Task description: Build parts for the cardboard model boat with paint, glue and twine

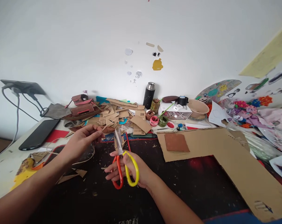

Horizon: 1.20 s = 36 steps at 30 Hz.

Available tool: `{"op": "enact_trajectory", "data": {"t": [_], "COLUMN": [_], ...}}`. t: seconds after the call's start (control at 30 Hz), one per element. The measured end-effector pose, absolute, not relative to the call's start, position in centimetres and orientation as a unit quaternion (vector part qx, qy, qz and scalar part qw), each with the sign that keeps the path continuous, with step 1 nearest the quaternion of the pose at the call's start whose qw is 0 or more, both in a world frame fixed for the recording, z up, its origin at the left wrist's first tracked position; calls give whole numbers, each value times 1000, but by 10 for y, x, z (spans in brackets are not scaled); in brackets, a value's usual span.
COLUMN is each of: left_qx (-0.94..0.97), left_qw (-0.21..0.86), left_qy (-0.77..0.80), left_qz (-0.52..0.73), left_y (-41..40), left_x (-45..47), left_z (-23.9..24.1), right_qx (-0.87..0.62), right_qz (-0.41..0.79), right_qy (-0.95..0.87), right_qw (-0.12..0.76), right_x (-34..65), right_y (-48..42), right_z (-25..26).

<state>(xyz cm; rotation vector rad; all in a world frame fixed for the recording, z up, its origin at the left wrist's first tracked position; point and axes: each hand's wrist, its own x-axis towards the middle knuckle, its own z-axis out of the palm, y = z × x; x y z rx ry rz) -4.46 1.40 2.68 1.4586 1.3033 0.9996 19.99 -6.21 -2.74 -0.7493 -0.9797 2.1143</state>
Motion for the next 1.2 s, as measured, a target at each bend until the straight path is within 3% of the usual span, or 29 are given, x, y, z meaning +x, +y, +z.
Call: {"op": "enact_trajectory", "data": {"t": [0.2,0.57,0.93,1.2], "left_qx": [655,780,763,811], "left_qw": [336,106,36,-4], "left_qy": [556,537,590,521], "left_qz": [386,304,263,266], "left_y": [5,-13,-7,-11], "left_x": [-43,-32,-39,-33], "left_z": [41,37,43,30], "right_qx": [-357,-410,-425,-428], "right_qz": [782,728,705,707], "right_qy": [-411,-443,-454,-456], "right_qw": [305,324,341,329], "right_x": [188,165,168,166], "right_y": [-63,-68,-69,-70], "right_z": [-21,-12,-13,-11]}}
